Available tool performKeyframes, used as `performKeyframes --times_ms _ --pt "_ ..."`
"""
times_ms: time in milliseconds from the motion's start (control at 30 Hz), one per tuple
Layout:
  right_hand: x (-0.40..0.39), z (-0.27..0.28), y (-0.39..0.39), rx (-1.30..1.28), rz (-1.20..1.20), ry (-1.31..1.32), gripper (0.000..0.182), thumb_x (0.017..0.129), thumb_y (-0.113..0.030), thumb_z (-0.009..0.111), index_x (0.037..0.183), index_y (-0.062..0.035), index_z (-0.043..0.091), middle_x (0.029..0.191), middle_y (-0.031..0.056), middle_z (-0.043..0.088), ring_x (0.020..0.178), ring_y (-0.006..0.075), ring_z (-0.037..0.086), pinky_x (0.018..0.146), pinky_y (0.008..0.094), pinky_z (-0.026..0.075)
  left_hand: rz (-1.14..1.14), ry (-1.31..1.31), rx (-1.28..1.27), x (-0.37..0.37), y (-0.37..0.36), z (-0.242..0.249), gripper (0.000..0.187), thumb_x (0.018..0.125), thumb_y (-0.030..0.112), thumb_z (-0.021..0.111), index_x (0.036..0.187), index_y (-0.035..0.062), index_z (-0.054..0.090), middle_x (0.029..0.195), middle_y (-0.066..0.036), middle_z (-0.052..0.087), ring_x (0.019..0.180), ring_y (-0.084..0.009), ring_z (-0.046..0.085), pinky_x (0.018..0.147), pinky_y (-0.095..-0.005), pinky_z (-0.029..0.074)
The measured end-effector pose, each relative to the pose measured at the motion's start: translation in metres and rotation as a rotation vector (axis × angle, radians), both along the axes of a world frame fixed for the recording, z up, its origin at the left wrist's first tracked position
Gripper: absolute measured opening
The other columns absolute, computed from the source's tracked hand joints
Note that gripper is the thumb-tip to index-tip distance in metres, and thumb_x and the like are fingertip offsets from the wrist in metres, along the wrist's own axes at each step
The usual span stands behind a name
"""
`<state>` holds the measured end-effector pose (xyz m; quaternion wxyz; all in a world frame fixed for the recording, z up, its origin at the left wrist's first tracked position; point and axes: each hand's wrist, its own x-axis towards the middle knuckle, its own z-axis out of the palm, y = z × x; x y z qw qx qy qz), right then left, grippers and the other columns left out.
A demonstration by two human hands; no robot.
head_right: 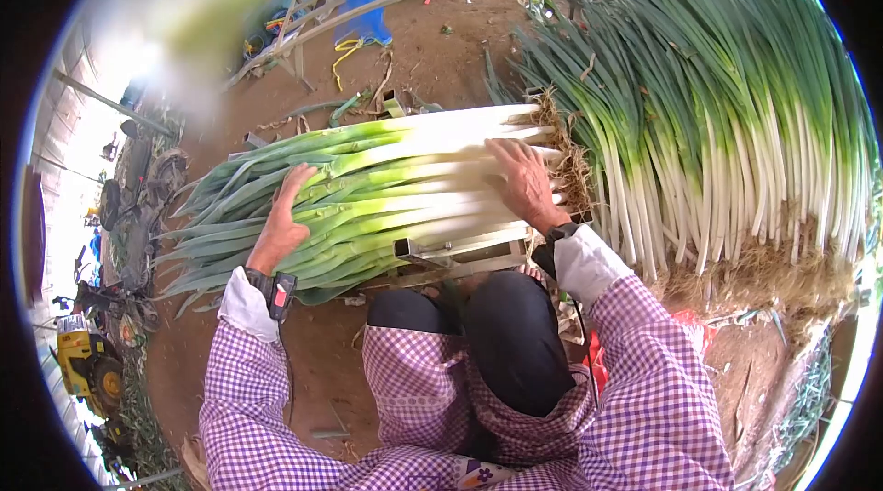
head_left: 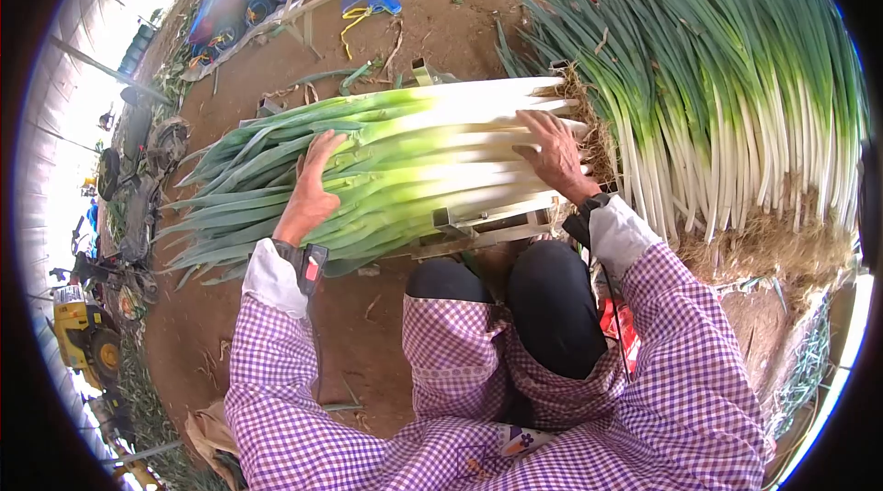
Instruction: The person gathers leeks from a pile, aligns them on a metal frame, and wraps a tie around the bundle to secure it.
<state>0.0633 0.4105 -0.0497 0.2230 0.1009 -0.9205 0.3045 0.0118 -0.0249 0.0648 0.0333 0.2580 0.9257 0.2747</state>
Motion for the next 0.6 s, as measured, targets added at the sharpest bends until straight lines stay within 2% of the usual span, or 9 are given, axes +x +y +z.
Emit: performKeyframes --times_ms 33,133,167,267,300,400,433,533,600 --pt "0.001 -0.002 0.0 0.018 0.007 -0.008 0.06 0.088 -0.021 0.078 0.143 -0.0078 0.059 0.135 0.0144 0.062 0.129 0.0376 0.054 0.111 0.0499 0.041 0.03 -0.126 0.163 0.001 -0.001 0.007 0.092 0.07 -0.002 0.073 0.157 0.0128 0.045 0.166 -0.015 0.037 0.158 -0.0336 0.026 0.129 -0.0455 0.019" --pt "0.004 -0.004 -0.002 0.062 -0.019 -0.059 0.06 0.09 -0.026 0.077 0.145 -0.0099 0.058 0.135 0.014 0.061 0.129 0.037 0.054 0.11 0.0502 0.041 0.16 0.114 0.144 -0.001 0.009 -0.013 0.091 0.08 0.019 0.082 0.16 0.0113 0.04 0.166 -0.016 0.035 0.158 -0.031 0.025 0.129 -0.0487 0.016" --pt "0.003 -0.003 -0.005 0.088 -0.035 -0.059 0.061 0.09 -0.03 0.076 0.145 -0.0103 0.058 0.136 0.0136 0.061 0.129 0.0361 0.054 0.11 0.05 0.04 0.146 0.319 -0.064 0.0 0.016 -0.024 0.094 0.087 0.042 0.08 0.163 0.0107 0.034 0.167 -0.015 0.034 0.158 -0.0294 0.025 0.129 -0.0529 0.012" --pt "-0.005 -0.01 -0.007 0.157 -0.04 0.027 0.06 0.091 -0.034 0.076 0.143 -0.011 0.06 0.133 0.0126 0.062 0.126 0.0347 0.055 0.11 0.0499 0.04 0.162 0.454 -0.427 0.002 0.048 -0.025 0.085 0.094 0.045 0.07 0.163 0.0086 0.035 0.166 -0.016 0.037 0.157 -0.0317 0.028 0.128 -0.0525 0.014" --pt "-0.004 -0.011 -0.005 0.18 -0.037 0.066 0.058 0.091 -0.034 0.076 0.142 -0.0112 0.061 0.132 0.0123 0.062 0.125 0.0344 0.055 0.11 0.0499 0.04 0.161 0.506 -0.433 -0.003 0.051 -0.03 0.081 0.096 0.049 0.065 0.161 0.0092 0.038 0.161 -0.015 0.042 0.153 -0.0334 0.033 0.127 -0.0553 0.015" --pt "-0.001 -0.013 -0.001 0.132 0.017 -0.02 0.054 0.09 -0.035 0.076 0.137 -0.011 0.064 0.126 0.0121 0.063 0.123 0.0338 0.056 0.109 0.0491 0.04 0.156 0.428 -0.481 -0.001 0.046 -0.032 0.078 0.097 0.049 0.065 0.159 0.0094 0.04 0.154 -0.015 0.048 0.147 -0.0332 0.039 0.126 -0.0543 0.018" --pt "-0.001 -0.013 0.001 0.145 0.02 -0.078 0.049 0.09 -0.035 0.077 0.132 -0.0108 0.068 0.124 0.0121 0.065 0.122 0.0333 0.057 0.108 0.0484 0.041 0.128 0.546 -0.43 0.003 0.046 -0.032 0.072 0.096 0.047 0.067 0.153 0.0086 0.048 0.142 -0.015 0.055 0.137 -0.0335 0.047 0.122 -0.0536 0.025" --pt "0.005 -0.018 0.005 0.105 0.04 -0.136 0.039 0.09 -0.018 0.07 0.129 -0.0138 0.069 0.121 0.0106 0.065 0.122 0.0362 0.056 0.105 0.0497 0.042 0.157 0.511 -0.457 0.018 0.052 -0.025 0.065 0.095 0.044 0.069 0.147 0.0083 0.054 0.132 -0.013 0.059 0.127 -0.0333 0.051 0.116 -0.0519 0.031" --pt "0.004 -0.019 0.008 0.083 0.06 -0.077 0.038 0.089 -0.017 0.07 0.127 -0.0144 0.071 0.124 0.011 0.065 0.126 0.0372 0.055 0.108 0.0504 0.041 0.131 0.574 -0.431 0.017 0.055 -0.032 0.058 0.094 0.042 0.07 0.139 0.0076 0.06 0.125 -0.012 0.06 0.121 -0.0332 0.053 0.112 -0.0507 0.034"
